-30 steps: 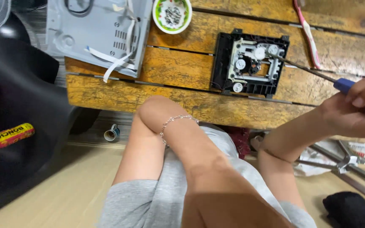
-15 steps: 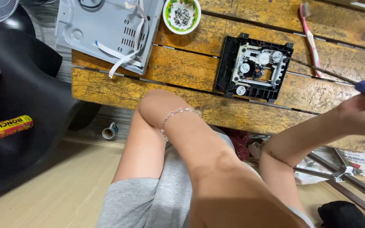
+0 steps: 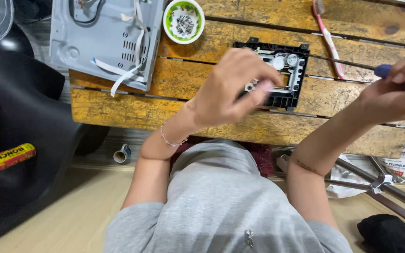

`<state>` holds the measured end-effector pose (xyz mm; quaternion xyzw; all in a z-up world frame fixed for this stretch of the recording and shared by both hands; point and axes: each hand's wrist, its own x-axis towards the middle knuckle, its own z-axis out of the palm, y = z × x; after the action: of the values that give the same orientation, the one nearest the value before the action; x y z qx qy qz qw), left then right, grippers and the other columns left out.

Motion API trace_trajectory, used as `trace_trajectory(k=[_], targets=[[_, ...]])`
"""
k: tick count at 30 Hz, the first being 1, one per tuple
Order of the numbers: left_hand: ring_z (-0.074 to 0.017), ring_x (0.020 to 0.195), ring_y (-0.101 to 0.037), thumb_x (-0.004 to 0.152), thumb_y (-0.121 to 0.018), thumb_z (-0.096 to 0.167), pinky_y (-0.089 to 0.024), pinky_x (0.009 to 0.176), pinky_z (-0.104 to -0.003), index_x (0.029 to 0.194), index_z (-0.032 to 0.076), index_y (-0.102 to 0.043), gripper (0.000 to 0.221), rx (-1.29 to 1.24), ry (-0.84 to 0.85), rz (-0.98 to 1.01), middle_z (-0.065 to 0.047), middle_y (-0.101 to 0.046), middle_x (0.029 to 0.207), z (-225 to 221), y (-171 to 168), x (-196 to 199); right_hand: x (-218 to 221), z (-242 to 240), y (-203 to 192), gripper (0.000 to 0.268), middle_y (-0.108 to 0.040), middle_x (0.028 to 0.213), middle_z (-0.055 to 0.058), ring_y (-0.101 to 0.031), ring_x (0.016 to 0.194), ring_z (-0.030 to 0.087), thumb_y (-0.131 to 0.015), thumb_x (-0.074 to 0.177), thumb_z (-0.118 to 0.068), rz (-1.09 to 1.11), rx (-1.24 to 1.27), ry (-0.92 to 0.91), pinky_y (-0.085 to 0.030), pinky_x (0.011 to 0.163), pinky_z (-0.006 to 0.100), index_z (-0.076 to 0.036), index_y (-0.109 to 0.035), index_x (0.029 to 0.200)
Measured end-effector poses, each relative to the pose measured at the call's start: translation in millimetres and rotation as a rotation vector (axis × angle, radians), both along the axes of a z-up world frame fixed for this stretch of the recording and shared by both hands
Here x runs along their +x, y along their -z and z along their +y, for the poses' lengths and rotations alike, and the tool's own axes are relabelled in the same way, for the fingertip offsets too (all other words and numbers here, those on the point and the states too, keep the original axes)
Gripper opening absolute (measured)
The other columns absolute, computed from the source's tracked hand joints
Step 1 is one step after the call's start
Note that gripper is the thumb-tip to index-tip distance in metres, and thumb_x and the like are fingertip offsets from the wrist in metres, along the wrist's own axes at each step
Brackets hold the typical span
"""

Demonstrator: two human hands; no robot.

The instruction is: Disassembling and cleaning a disc drive assembly using a screwdriver and a toothbrush

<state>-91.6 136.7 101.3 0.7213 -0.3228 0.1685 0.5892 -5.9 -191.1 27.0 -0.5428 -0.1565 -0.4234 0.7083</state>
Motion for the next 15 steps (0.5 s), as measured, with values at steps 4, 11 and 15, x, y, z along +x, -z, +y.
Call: trace_trajectory(k=[4,11,15], targets=[[-0.0229,0.095,-0.060,0.103,-0.047,0.019,-0.042,0.089,-0.041,0.105,0.008,-0.062,0.018,0.250,-0.238,0.177,-0.004,-0.068,0.100,1,51,4,-2,15,-12,0.026,-0.023,0.059,0.014,-0.015,0.048,0.020,-0.059,0.097,0.006,-0.068,0.002,-0.008,-0.015,0.047,0.038,0.003,-0.043,0.077],[-0.0259,0.126,-0.051,0.103,-0.044,0.029,-0.039,0.109,-0.054,0.122,0.013,-0.058,0.028,0.471,-0.248,0.341,-0.006,-0.060,0.125,-29,117,-5,-3,32,-29,0.033,-0.030,0.061,0.013,-0.024,0.048,0.020,-0.067,0.099,-0.003,-0.037,0.009,-0.049,-0.022,0.045,0.037,0.001,-0.044,0.076],[-0.0330,0.141,-0.038,0.104,-0.046,0.032,-0.034,0.112,-0.059,0.129,0.013,-0.058,0.034,0.440,-0.265,0.290,-0.010,-0.055,0.133,-39,127,-11,-11,44,-43,0.037,-0.026,0.060,0.011,-0.021,0.048,0.018,-0.064,0.102,-0.007,-0.036,-0.063,-0.025,-0.023,0.046,0.035,-0.002,-0.038,0.075]])
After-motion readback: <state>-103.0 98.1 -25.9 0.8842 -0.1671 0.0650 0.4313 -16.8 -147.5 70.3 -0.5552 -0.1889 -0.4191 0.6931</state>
